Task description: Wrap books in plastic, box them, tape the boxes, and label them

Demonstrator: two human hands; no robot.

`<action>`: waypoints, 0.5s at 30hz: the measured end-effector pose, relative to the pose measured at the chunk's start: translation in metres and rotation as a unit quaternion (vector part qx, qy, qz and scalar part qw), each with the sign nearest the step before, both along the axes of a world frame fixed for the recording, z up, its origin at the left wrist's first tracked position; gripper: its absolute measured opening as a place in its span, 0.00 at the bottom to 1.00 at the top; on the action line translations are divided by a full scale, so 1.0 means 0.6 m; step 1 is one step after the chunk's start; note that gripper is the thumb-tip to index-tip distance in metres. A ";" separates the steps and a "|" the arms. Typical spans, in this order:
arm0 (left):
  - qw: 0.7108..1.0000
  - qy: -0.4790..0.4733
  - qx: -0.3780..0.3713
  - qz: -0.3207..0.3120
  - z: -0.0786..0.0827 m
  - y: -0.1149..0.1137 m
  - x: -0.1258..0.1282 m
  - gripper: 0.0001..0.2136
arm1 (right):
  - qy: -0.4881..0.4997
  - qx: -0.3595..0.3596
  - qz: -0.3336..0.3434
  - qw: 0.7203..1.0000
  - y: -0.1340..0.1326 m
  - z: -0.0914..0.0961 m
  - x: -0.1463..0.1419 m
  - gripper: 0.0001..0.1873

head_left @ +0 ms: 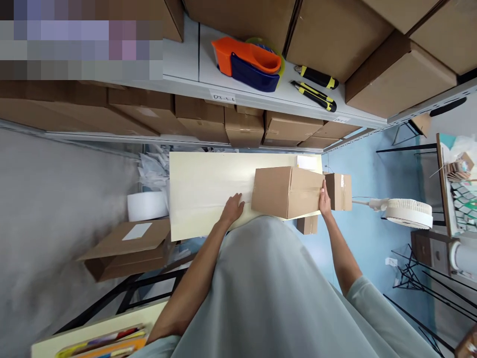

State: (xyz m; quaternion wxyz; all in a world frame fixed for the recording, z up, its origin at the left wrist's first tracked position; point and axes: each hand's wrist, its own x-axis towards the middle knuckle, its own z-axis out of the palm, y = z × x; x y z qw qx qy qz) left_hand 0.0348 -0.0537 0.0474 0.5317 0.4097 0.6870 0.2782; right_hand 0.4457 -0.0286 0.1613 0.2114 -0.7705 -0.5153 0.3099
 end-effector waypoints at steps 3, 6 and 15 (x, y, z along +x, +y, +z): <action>1.000 0.010 0.008 0.008 0.022 0.000 0.000 0.26 | 0.012 0.011 0.005 1.000 -0.001 -0.004 -0.012 0.45; 0.999 -0.014 0.031 0.022 0.055 0.014 0.009 0.27 | 0.026 0.016 0.016 0.999 0.003 -0.006 -0.023 0.45; 0.997 -0.059 0.004 0.056 0.134 0.055 0.033 0.33 | 0.061 0.012 -0.046 0.997 0.005 0.019 -0.049 0.51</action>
